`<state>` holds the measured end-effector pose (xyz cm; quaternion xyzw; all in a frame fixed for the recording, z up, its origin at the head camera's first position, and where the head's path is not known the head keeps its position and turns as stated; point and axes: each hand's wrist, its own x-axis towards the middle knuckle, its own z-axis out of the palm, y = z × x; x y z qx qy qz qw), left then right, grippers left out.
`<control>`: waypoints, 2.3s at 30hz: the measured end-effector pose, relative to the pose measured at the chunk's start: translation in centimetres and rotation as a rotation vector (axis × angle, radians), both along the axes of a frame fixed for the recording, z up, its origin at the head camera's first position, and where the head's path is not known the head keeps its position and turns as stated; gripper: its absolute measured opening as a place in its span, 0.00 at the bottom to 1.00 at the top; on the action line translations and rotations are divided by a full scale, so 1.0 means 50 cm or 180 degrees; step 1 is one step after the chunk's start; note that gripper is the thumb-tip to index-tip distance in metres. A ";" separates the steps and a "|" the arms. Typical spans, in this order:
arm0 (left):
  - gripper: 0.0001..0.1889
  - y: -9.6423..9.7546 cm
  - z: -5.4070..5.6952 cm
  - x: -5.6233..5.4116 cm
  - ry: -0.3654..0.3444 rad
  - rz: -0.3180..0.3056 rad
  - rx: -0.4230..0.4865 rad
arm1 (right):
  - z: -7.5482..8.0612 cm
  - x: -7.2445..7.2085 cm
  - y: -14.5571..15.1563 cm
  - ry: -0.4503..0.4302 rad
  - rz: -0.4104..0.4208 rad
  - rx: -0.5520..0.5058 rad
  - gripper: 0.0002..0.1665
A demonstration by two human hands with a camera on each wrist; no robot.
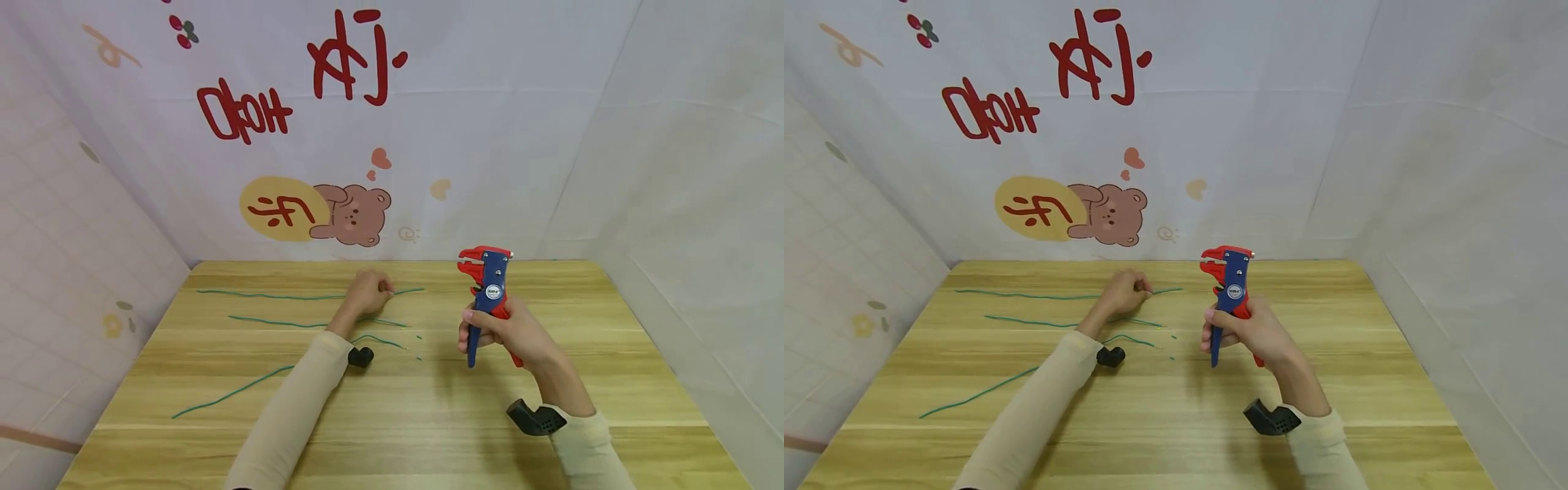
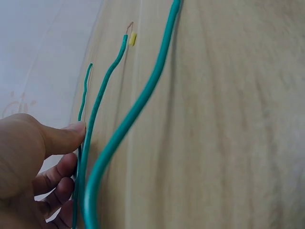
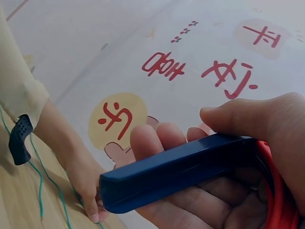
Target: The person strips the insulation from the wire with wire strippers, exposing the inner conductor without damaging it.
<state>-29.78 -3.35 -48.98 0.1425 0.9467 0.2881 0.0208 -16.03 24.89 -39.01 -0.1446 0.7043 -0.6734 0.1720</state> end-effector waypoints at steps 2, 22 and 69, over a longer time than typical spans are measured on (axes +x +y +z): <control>0.03 0.000 0.000 0.002 -0.0024 0.0020 -0.0031 | -0.005 0.000 -0.006 -0.0028 0.0027 0.0005 0.18; 0.07 -0.029 0.015 0.053 -0.0041 -0.0428 0.0848 | -0.034 -0.010 -0.023 -0.0298 0.0102 0.0058 0.21; 0.02 -0.062 0.181 0.193 0.1379 -0.0074 0.0987 | -0.011 0.009 -0.048 -0.0170 0.0233 0.0188 0.23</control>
